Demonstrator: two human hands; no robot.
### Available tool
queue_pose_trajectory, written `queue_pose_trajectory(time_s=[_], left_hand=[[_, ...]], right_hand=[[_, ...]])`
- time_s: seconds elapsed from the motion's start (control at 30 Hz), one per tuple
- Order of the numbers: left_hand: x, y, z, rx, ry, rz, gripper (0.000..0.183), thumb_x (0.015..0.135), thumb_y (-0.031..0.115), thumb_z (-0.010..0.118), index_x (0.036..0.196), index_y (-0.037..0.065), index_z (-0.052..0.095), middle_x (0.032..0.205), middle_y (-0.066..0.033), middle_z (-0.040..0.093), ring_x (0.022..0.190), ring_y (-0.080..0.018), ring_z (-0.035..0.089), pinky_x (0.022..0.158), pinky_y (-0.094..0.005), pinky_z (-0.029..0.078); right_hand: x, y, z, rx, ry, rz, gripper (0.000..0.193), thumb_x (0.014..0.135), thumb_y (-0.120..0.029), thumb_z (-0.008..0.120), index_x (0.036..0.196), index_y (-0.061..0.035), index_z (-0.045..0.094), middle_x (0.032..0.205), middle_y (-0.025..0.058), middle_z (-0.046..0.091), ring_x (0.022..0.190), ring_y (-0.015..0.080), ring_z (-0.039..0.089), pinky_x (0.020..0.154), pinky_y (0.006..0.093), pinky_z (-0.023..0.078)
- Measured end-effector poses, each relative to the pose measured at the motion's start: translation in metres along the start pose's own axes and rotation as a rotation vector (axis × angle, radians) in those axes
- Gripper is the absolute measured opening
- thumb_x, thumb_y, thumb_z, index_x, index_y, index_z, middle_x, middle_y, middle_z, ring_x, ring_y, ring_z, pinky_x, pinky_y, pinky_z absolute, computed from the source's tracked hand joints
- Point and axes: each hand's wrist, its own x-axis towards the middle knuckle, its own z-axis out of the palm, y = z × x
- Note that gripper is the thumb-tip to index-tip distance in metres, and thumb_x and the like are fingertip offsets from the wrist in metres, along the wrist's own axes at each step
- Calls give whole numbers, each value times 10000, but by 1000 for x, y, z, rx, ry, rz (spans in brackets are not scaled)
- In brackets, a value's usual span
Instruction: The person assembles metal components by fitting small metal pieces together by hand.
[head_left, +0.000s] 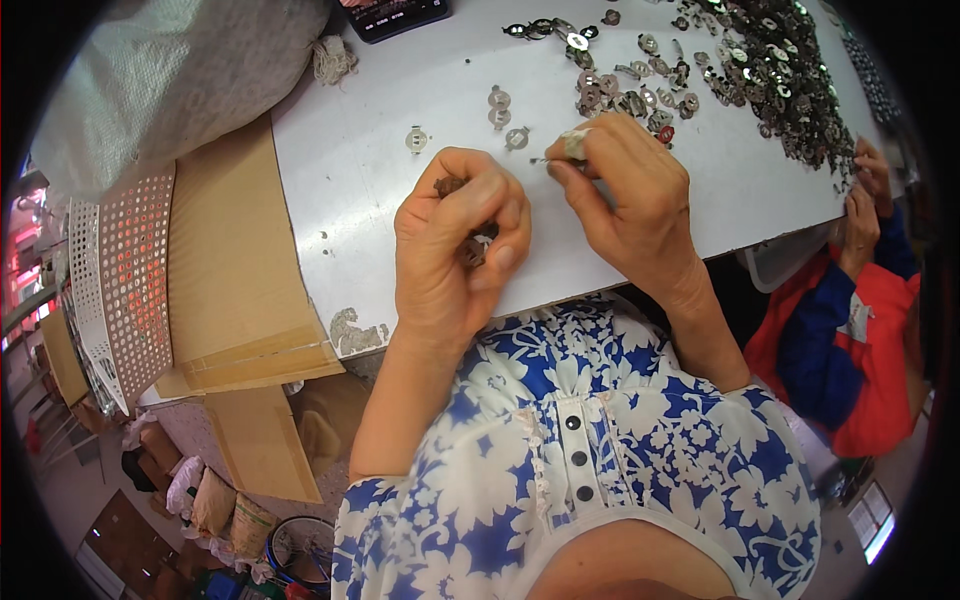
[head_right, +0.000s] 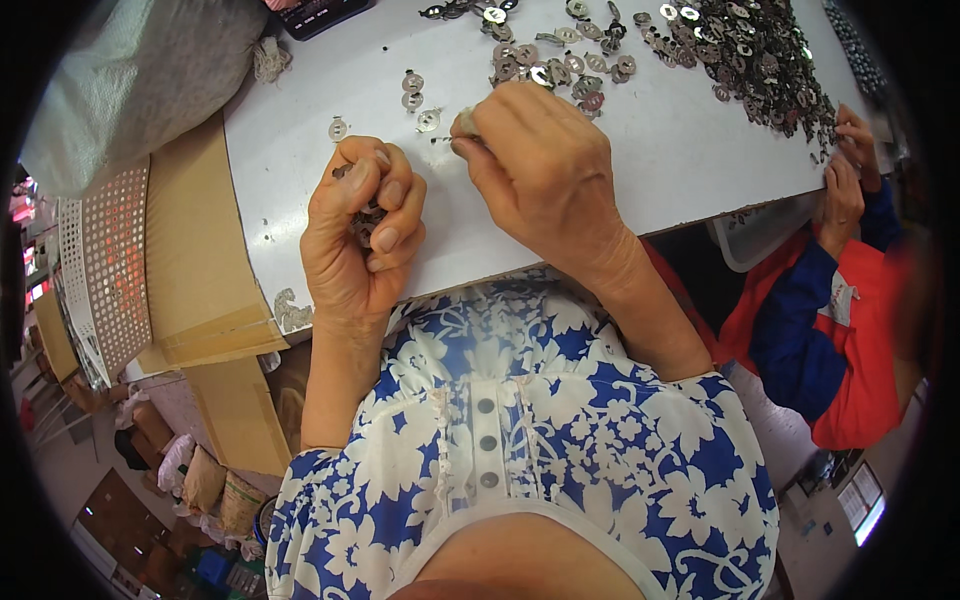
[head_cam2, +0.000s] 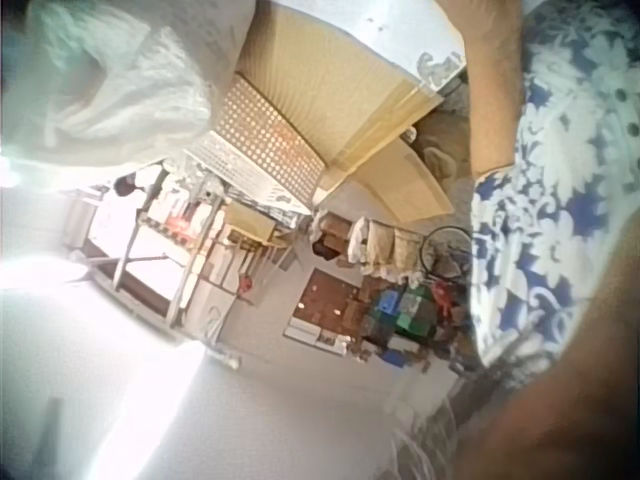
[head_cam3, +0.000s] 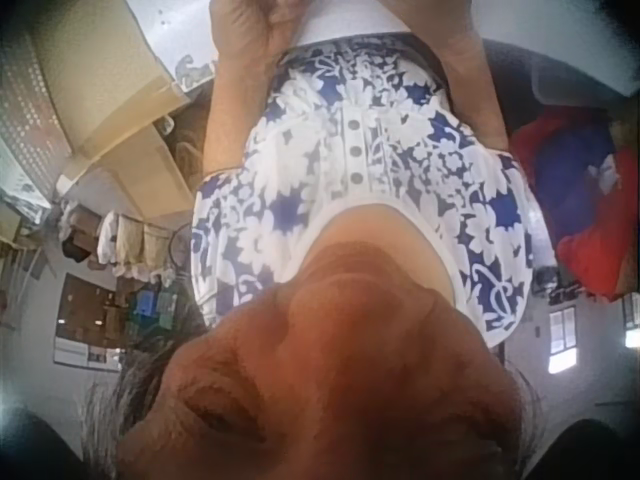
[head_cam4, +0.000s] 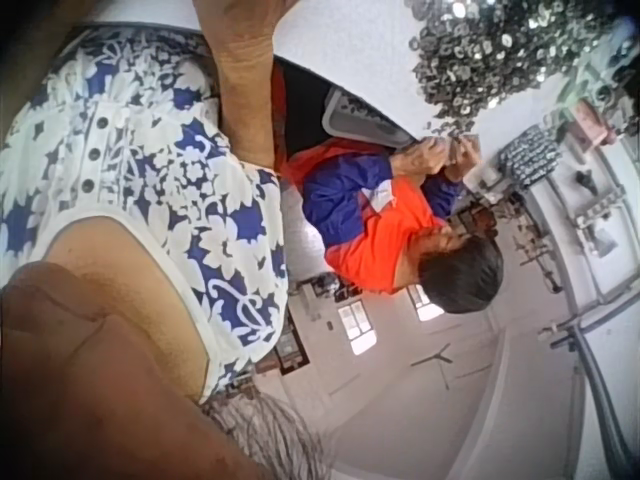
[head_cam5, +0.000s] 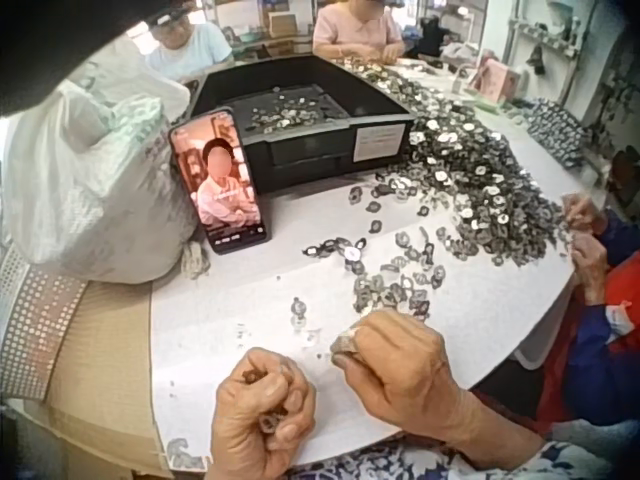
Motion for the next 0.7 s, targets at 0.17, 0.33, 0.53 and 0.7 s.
queue_pose_trajectory(time_s=[0.17, 0.33, 0.53, 0.7], left_hand=[[-1, -1, 11, 147, 25, 3, 140, 983, 154, 578, 948, 19, 564, 759, -91, 598, 517, -98, 503, 383, -186, 283], [-8, -3, 15, 378, 106, -22, 95, 936, 102, 624, 974, 23, 587, 772, -99, 631, 523, -92, 532, 389, -191, 292], [-16, -1, 10, 249, 105, 41, 103, 925, 65, 560, 989, -16, 562, 801, -104, 555, 512, -93, 456, 359, -175, 270], [-18, 0, 1, 175, 71, 48, 114, 927, 72, 555, 996, -19, 556, 813, -106, 533, 543, -96, 466, 354, -171, 274]], right_hand=[[2, -14, -7, 210, 194, 26, 186, 744, 59, 711, 917, 11, 662, 809, 106, 627, 660, 256, 618, 577, 319, 494], [8, -7, 1, 265, 189, -161, 237, 775, 79, 704, 1006, 34, 679, 824, 131, 636, 654, 259, 621, 566, 321, 496], [16, -3, 15, -39, 22, 8, 126, 799, -53, 729, 866, -26, 626, 795, 92, 558, 695, 254, 638, 584, 350, 503], [19, -4, 17, -136, -15, 2, 106, 813, -75, 707, 852, -43, 613, 800, 75, 550, 673, 247, 634, 584, 345, 515]])
